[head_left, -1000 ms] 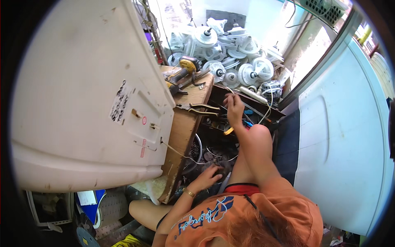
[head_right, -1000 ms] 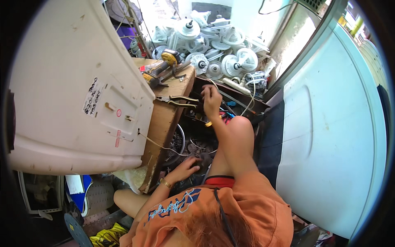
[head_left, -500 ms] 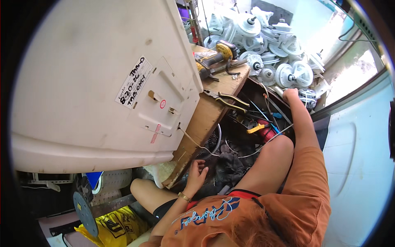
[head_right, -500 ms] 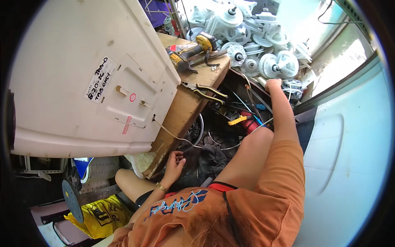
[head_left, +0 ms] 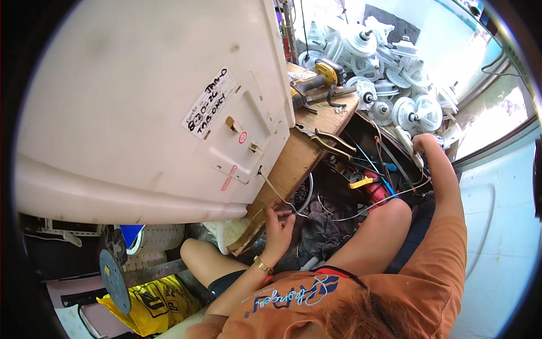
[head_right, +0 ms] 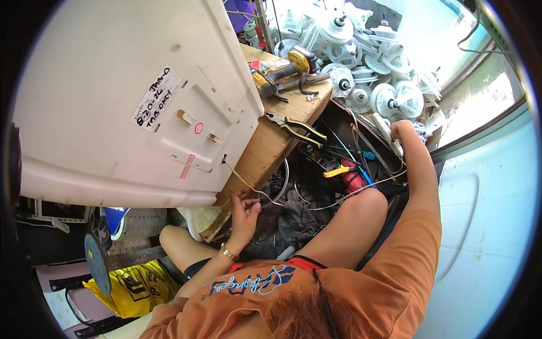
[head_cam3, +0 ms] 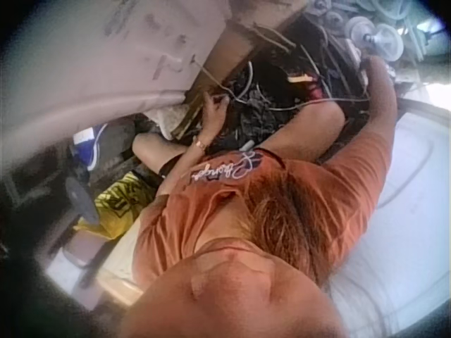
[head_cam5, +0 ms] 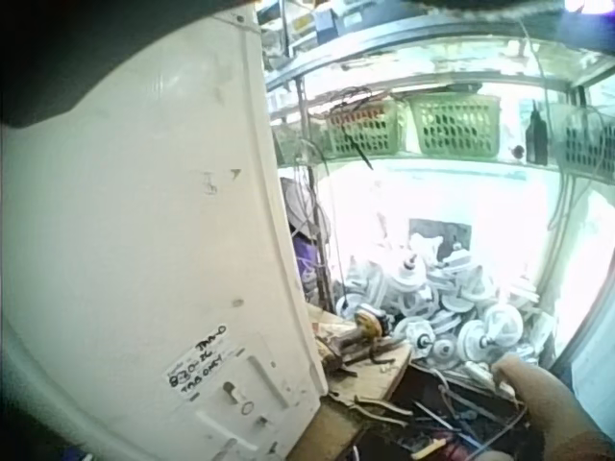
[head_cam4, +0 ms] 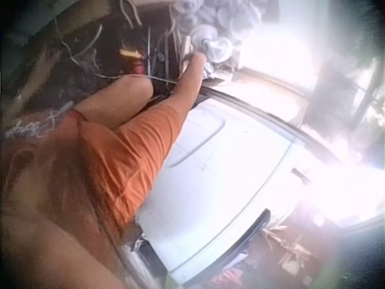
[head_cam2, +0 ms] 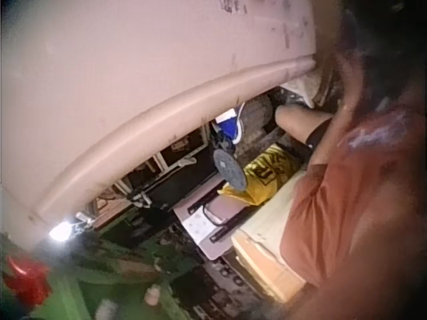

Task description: The person uses a drill to remove screws from the lid of a small washing machine, removes the inner agitator, marks the side of the machine with a marker, and then handles various white plastic parts from a pile nearby.

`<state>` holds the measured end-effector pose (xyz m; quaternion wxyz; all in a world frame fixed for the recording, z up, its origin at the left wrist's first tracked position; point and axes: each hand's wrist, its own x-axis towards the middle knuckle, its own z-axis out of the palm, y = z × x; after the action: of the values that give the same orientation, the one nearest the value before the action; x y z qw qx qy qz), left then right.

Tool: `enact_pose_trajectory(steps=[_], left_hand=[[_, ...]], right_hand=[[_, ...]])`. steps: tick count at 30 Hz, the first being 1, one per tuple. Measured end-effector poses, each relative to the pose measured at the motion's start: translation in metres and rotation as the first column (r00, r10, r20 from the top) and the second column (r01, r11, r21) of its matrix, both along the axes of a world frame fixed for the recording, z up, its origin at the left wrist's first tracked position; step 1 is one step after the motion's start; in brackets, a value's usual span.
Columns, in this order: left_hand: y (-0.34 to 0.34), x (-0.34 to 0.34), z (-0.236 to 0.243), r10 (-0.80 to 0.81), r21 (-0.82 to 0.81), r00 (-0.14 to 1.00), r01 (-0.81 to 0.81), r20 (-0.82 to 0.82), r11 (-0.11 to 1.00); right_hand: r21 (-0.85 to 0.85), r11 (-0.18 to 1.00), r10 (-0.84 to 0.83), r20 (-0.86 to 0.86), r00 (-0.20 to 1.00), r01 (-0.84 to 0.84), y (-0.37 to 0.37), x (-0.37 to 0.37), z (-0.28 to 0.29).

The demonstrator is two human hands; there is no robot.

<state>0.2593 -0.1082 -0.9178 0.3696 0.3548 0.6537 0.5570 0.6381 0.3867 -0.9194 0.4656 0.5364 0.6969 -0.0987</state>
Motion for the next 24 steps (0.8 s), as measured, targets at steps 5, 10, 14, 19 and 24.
enact_pose_trajectory(steps=[5, 10, 14, 19, 24], left_hand=[[0.006, -0.014, 0.01, 0.104, -0.007, 0.994, -0.104, 0.041, 0.995], [0.008, -0.03, 0.009, -0.061, -0.086, 0.992, 0.071, 0.113, 0.994], [0.015, -0.017, 0.041, -0.1, 0.017, 0.97, 0.099, 0.22, 0.995], [0.024, -0.012, 0.113, -0.21, 0.199, 0.908, 0.144, 0.363, 0.969], [0.009, -0.033, 0.119, -0.223, 0.227, 0.873, 0.134, 0.433, 0.965]], right_hand=[[0.29, 0.924, 0.258, 0.001, 0.966, -0.247, -0.031, -0.005, 0.009], [0.757, 0.591, 0.566, -0.143, 0.812, -0.279, -0.084, -0.04, 0.045], [0.078, 0.955, 0.069, -0.997, 0.04, 0.287, -0.192, -0.163, 0.09], [-0.4, 0.836, -0.463, -0.882, -0.092, -0.375, -0.346, -0.22, 0.066], [-0.196, 0.942, -0.215, -0.976, -0.042, -0.271, -0.363, -0.199, 0.184]])
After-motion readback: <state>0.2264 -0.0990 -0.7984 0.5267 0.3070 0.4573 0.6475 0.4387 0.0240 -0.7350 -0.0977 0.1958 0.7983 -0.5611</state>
